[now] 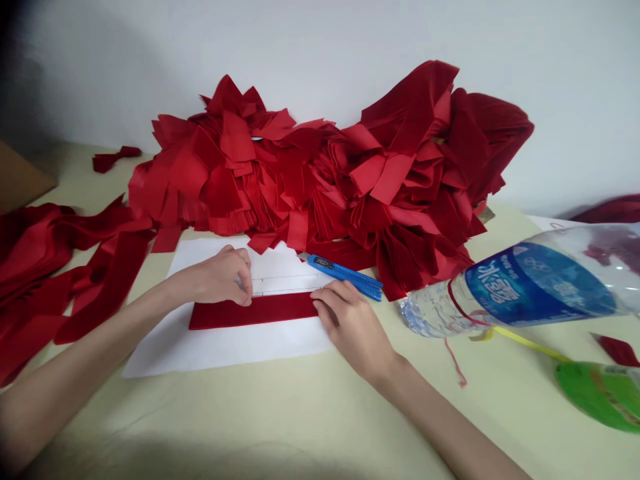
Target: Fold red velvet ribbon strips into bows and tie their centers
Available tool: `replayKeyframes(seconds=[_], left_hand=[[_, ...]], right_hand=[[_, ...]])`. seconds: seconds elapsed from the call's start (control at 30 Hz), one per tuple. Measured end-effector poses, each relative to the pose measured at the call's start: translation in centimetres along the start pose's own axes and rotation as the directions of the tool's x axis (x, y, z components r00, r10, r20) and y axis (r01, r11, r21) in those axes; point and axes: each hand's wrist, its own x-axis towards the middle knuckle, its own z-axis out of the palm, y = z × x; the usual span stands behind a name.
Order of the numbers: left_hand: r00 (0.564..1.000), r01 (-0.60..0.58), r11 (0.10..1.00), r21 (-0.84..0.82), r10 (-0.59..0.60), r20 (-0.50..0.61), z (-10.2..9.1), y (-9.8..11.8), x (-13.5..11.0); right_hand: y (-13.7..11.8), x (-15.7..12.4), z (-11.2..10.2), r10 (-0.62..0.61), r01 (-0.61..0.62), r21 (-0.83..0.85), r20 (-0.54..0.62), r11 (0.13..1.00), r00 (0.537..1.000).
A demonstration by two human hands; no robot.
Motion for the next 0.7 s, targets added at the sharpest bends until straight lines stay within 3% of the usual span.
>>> replayKeyframes(seconds=[0.23,0.4,0.57,0.7], left_hand=[[0.996,-0.079,0.997,-0.013,0.079,-0.033,0.4,-0.8,-0.4],[0.987,-0.148,0.989,0.001,0.147,-0.067,1.0,-0.5,-1.6],[0.941,-0.232,0.959,0.161,0.264,-0.212,2.2,0.2,-3.5],[0.891,-0.267,0.906,0.33,0.362,-0.274,2.8,0.6,-4.3]], right_hand=[[0.8,0.1,-0.6,0.071,-0.075,0.054,0.073,0.996,0.995],[-1.2,1.7,-0.9,0.016,-0.016,0.026,-0.001,1.0,1.0],[-3.6,4.7,0.7,-0.166,0.141,0.118,0.238,0.983,0.957],[-3.6,5.6,2.1,-0.196,0.153,0.168,0.28,0.974,0.94]])
